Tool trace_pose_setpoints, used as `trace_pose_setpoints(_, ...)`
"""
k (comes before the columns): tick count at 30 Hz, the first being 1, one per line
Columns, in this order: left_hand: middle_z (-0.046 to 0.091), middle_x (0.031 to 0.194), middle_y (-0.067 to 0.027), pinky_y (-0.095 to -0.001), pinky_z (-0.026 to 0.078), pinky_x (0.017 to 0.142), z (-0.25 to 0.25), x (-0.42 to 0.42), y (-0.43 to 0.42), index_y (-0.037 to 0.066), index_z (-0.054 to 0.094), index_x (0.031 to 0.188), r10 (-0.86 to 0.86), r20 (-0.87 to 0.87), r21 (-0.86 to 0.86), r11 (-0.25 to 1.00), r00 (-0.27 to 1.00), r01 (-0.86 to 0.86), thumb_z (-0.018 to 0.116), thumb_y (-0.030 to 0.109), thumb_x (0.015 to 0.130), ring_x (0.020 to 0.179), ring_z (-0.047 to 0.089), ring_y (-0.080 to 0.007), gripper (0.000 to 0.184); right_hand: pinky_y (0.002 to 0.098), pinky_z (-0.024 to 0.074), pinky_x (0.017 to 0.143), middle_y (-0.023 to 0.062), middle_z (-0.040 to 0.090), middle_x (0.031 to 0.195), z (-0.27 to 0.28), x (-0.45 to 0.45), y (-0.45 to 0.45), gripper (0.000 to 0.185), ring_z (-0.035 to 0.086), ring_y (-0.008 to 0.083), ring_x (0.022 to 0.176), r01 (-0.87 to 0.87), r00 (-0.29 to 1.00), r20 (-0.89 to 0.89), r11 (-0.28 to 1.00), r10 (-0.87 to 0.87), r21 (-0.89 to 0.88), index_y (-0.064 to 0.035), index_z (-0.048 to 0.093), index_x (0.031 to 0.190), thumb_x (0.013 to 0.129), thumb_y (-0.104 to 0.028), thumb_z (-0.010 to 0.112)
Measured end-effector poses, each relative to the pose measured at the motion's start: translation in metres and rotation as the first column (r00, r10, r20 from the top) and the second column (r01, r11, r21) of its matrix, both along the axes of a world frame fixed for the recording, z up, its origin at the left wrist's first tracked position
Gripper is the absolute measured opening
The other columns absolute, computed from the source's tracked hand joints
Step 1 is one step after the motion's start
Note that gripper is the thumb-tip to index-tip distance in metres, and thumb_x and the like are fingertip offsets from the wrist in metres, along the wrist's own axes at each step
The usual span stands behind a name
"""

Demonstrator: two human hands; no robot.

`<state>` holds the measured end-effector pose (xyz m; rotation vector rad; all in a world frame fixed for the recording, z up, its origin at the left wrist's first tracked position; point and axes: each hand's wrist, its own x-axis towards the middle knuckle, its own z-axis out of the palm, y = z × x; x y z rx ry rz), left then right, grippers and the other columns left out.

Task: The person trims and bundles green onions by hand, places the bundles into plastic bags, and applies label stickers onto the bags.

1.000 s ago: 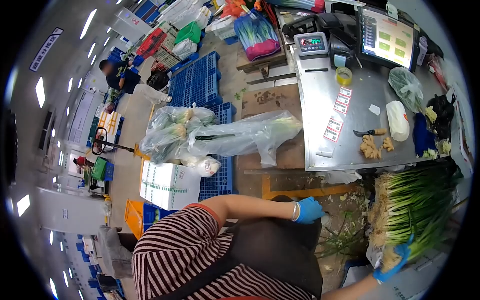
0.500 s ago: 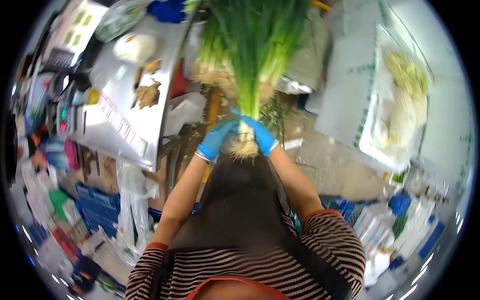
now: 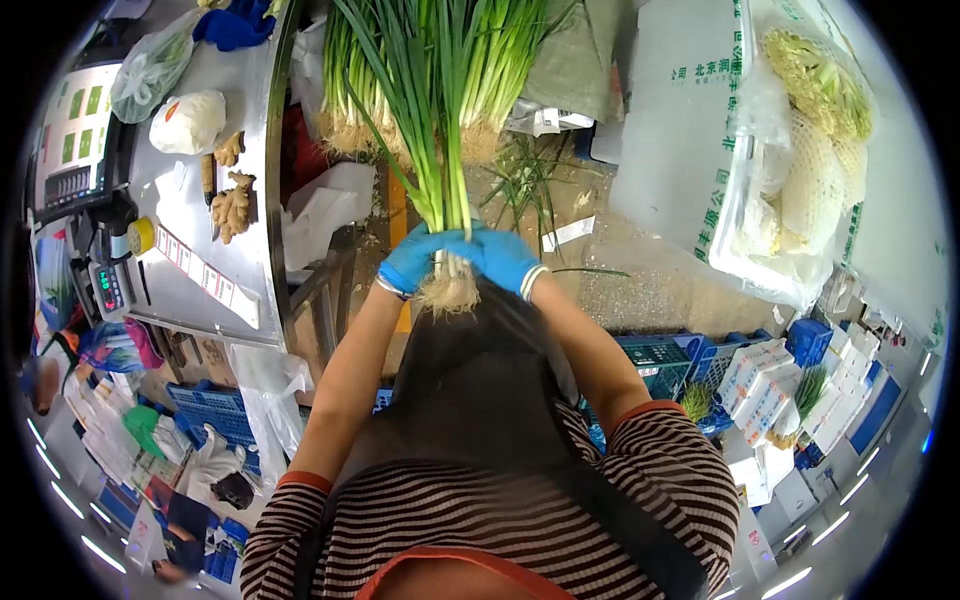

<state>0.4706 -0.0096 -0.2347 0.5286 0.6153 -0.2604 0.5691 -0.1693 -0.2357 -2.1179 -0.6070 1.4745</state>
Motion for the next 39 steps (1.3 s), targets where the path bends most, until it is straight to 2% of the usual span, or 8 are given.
trace_pose_setpoints(3,0.067,0.103,-0.0080,-0.0299,0.053,0.085,0.001,0.003,-0.012,0.000,0.058,0.123,0.061,-0.035,0.114,0.992,0.998,-0.057,0.067,0.004,0.086,0.096,0.065,-0.0185,0.038,0.0430,0.0516,0.076,0.0220,0.068,0.088,0.041,0.028,0.024,0.056,0.066,0.0375,0.081,0.111,0.860,0.506,0.991,-0.060,-0.071,-0.0025,0.070,0.094,0.082,-0.057,0.067)
trace_pose_setpoints(10,0.063,0.106,-0.0056,-0.0300,0.053,0.079,-0.053,-0.006,-0.041,0.002,0.049,0.128,0.215,-0.083,0.698,0.709,0.973,-0.097,0.070,-0.004,0.077,0.092,0.061,-0.0147,0.056,0.0382,0.0565,0.070,0.0148,0.067,0.083,-0.020,0.026,0.063,0.053,0.069,0.0271,0.074,0.222,0.893,0.341,0.947,-0.293,0.232,0.0002,0.061,0.112,0.080,-0.040,0.074)
trace_pose_setpoints(14,0.067,0.103,-0.0135,-0.0343,0.052,0.082,-0.072,-0.015,-0.042,0.006,0.048,0.131,0.135,-0.125,0.810,0.585,0.983,0.022,0.073,0.010,0.076,0.096,0.067,-0.0254,0.061,0.0294,0.0527,0.044,0.0125,0.065,0.076,0.001,0.024,0.064,0.024,0.063,0.0182,0.050,0.656,0.741,-0.278,0.747,-0.611,0.110,0.0028,0.062,0.093,0.087,-0.020,0.069)
trace_pose_setpoints(17,0.067,0.103,-0.0130,-0.0343,0.052,0.083,-0.072,-0.012,-0.048,0.007,0.045,0.136,0.141,-0.175,0.845,0.529,0.974,0.075,0.074,0.011,0.074,0.095,0.067,-0.0240,0.069,0.0298,0.0537,0.047,0.0111,0.065,0.075,0.024,0.023,0.075,0.024,0.063,0.0175,0.053,0.559,0.827,-0.122,0.826,-0.549,0.072,0.0023,0.063,0.090,0.087,-0.020,0.071)
trace_pose_setpoints(25,0.062,0.119,-0.0099,-0.0365,0.052,0.091,-0.008,-0.008,-0.013,0.005,0.044,0.140,0.055,0.102,0.209,0.975,0.993,-0.075,0.067,0.013,0.088,0.102,0.064,-0.0227,0.057,0.0257,0.0512,0.050,0.0052,0.063,0.074,0.008,0.015,0.062,0.015,0.061,0.0119,0.057,0.810,0.583,-0.414,0.545,-0.700,0.219,-0.0016,0.064,0.092,0.089,-0.015,0.070)
trace_pose_setpoints(29,0.062,0.120,-0.0103,-0.0379,0.053,0.090,0.010,-0.011,-0.005,0.003,0.048,0.136,0.244,0.042,-0.452,0.869,0.969,-0.199,0.061,0.025,0.093,0.099,0.065,-0.0244,0.050,0.0242,0.0509,0.055,0.0056,0.067,0.083,0.040,0.017,0.040,0.018,0.064,0.0116,0.064,0.764,0.627,-0.458,0.612,-0.631,0.203,-0.0022,0.064,0.101,0.089,-0.014,0.069)
trace_pose_setpoints(32,0.068,0.106,-0.0098,-0.0362,0.054,0.087,-0.033,-0.006,-0.008,0.002,0.059,0.123,0.064,0.057,-0.171,0.984,0.996,-0.053,0.059,0.033,0.096,0.094,0.066,-0.0210,0.042,0.0228,0.0512,0.061,0.0080,0.069,0.098,0.016,0.009,0.008,0.027,0.067,0.0125,0.076,0.634,0.750,-0.475,0.704,-0.460,0.320,-0.0023,0.061,0.113,0.090,-0.013,0.068)
trace_pose_setpoints(39,0.068,0.088,-0.0114,-0.0315,0.057,0.070,0.001,0.015,0.015,-0.001,0.065,0.117,0.025,-0.204,-0.010,1.000,0.979,-0.028,0.065,0.021,0.092,0.076,0.067,-0.0193,0.034,0.0299,0.0520,0.087,0.0076,0.064,0.110,0.071,0.038,-0.038,0.039,0.063,0.0147,0.099,0.999,0.034,-0.997,0.038,-0.064,0.032,-0.0029,0.053,0.129,0.092,-0.013,0.062)
